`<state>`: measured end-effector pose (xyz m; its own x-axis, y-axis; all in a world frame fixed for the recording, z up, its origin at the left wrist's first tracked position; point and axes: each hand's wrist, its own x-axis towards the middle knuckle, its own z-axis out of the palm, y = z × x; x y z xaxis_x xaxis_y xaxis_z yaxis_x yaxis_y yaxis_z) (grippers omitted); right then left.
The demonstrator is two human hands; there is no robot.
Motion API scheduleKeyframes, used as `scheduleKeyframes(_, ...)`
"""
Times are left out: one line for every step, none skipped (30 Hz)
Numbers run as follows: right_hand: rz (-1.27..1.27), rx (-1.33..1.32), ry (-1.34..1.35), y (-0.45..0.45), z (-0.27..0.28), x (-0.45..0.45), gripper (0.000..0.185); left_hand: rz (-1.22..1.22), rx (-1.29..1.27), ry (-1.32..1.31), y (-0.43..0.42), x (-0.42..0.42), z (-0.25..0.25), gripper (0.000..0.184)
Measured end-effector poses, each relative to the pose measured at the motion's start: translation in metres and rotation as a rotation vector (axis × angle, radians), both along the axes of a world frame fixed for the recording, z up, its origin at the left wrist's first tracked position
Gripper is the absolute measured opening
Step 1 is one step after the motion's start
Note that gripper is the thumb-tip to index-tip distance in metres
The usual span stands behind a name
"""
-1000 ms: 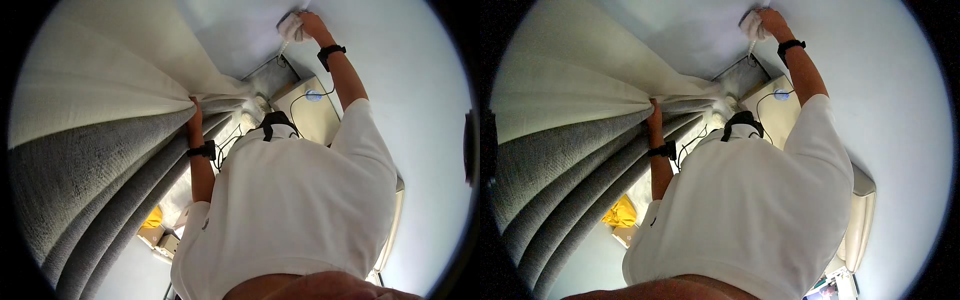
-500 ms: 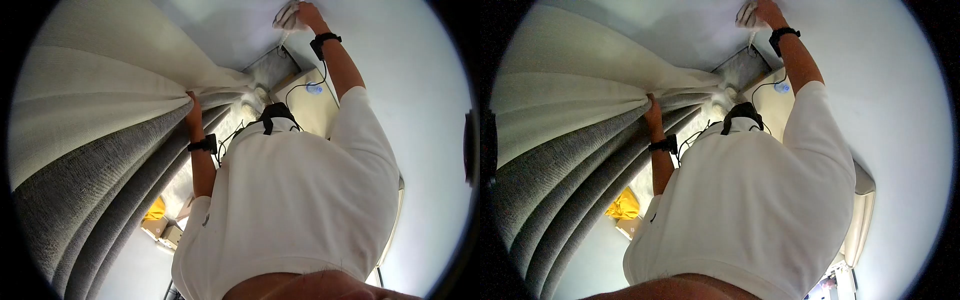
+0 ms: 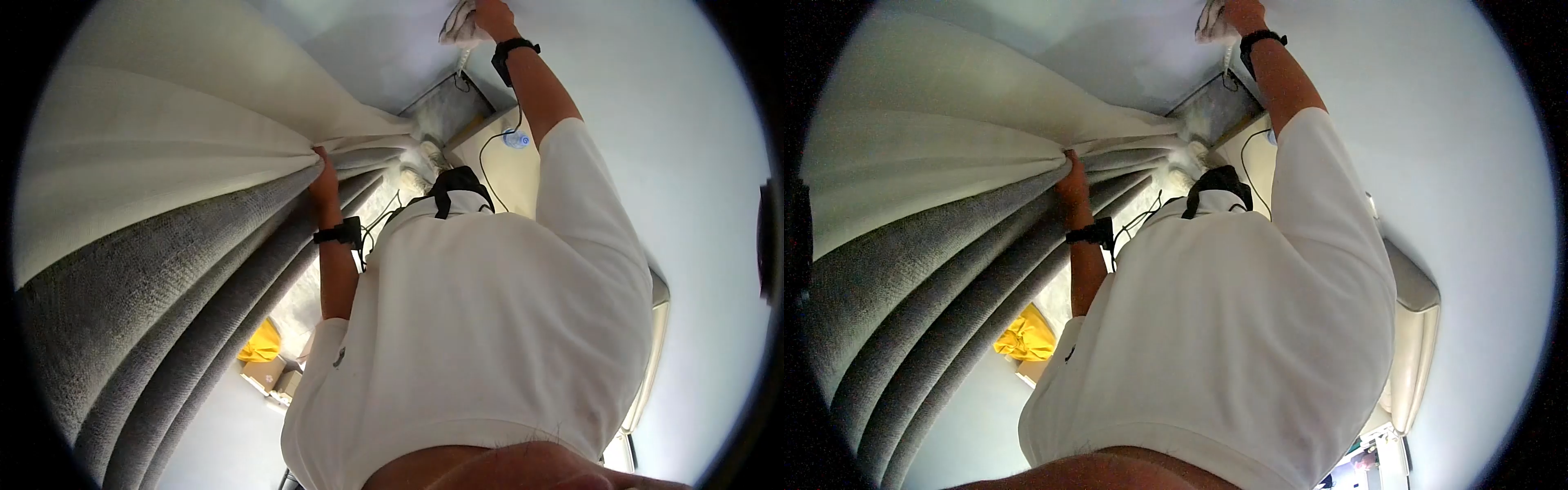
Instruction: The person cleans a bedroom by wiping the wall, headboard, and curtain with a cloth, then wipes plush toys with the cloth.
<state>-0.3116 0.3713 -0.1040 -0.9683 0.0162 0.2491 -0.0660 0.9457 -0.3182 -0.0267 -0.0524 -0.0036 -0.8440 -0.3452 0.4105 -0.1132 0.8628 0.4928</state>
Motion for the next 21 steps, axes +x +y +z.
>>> scheduleKeyframes(-0.004, -0.001, 0.001, -0.003, 0.006, 0.003, 0.033, -0.041, 0.023, 0.001, 0.002, -0.002, 0.004, 0.020)
scheduleKeyframes(0.000, -0.016, -0.041, -0.005, 0.013, 0.008, 0.033, -0.060, 0.036, 0.002, 0.001, -0.002, 0.002, 0.020)
scheduleKeyframes(0.006, -0.029, -0.083, -0.006, 0.025, 0.012, 0.032, -0.078, 0.049, 0.003, -0.001, -0.002, 0.000, 0.020)
scheduleKeyframes(0.009, -0.025, -0.079, -0.006, 0.033, 0.012, 0.032, -0.065, -0.014, 0.027, -0.006, -0.004, -0.011, 0.020)
scheduleKeyframes(-0.011, -0.048, -0.161, -0.006, 0.040, 0.011, 0.031, -0.055, -0.046, 0.037, -0.011, -0.004, -0.020, 0.020)
scheduleKeyframes(-0.032, -0.072, -0.244, -0.007, 0.046, 0.012, 0.031, -0.044, -0.078, 0.048, -0.015, -0.004, -0.026, 0.021)
scheduleKeyframes(-0.026, -0.073, -0.245, -0.010, 0.069, 0.017, 0.031, -0.062, -0.112, 0.088, -0.016, -0.004, -0.028, 0.020)
scheduleKeyframes(-0.018, -0.022, -0.307, -0.015, 0.103, 0.025, 0.030, -0.071, -0.131, 0.105, -0.018, -0.003, -0.029, 0.020)
scheduleKeyframes(-0.009, 0.028, -0.369, -0.019, 0.118, 0.029, 0.029, -0.080, -0.150, 0.122, -0.019, -0.003, -0.028, 0.020)
scheduleKeyframes(-0.005, 0.027, -0.372, -0.015, 0.111, 0.028, 0.029, -0.090, -0.147, 0.076, -0.020, -0.002, -0.028, 0.020)
scheduleKeyframes(0.038, 0.005, -0.286, -0.007, 0.100, 0.027, 0.027, -0.100, -0.143, 0.030, -0.021, -0.002, -0.027, 0.020)
scheduleKeyframes(0.083, -0.016, -0.197, -0.006, 0.097, 0.026, 0.025, -0.093, -0.142, 0.029, -0.022, -0.001, -0.026, 0.020)
scheduleKeyframes(0.090, -0.014, -0.197, -0.009, 0.094, 0.024, 0.025, -0.012, 0.054, -0.133, -0.022, 0.002, -0.024, 0.027)
scheduleKeyframes(0.031, -0.046, -0.210, -0.013, 0.091, 0.023, 0.025, 0.025, 0.155, -0.215, -0.022, 0.003, -0.023, 0.034)
scheduleKeyframes(-0.030, -0.079, -0.225, -0.015, 0.088, 0.025, 0.024, 0.070, 0.251, -0.297, -0.022, 0.004, -0.022, 0.042)
scheduleKeyframes(-0.027, -0.078, -0.228, -0.013, 0.068, 0.020, 0.024, 0.029, 0.219, -0.276, -0.024, 0.004, -0.019, 0.044)
scheduleKeyframes(0.021, 0.000, -0.189, -0.003, 0.036, 0.009, 0.025, -0.013, 0.186, -0.254, -0.024, 0.004, -0.015, 0.045)
scheduleKeyframes(0.068, 0.076, -0.148, -0.003, 0.030, 0.006, 0.026, -0.012, 0.185, -0.254, -0.018, 0.004, -0.011, 0.045)
scheduleKeyframes(0.068, 0.075, -0.147, -0.003, 0.026, 0.004, 0.026, 0.005, 0.171, -0.136, -0.007, 0.002, -0.004, 0.030)
scheduleKeyframes(0.045, 0.074, -0.170, -0.003, 0.021, 0.002, 0.026, 0.013, 0.164, -0.074, -0.005, 0.000, -0.001, 0.023)
scheduleKeyframes(0.024, 0.073, -0.193, -0.005, 0.023, 0.002, 0.026, 0.019, 0.155, -0.013, -0.004, -0.001, -0.001, 0.018)
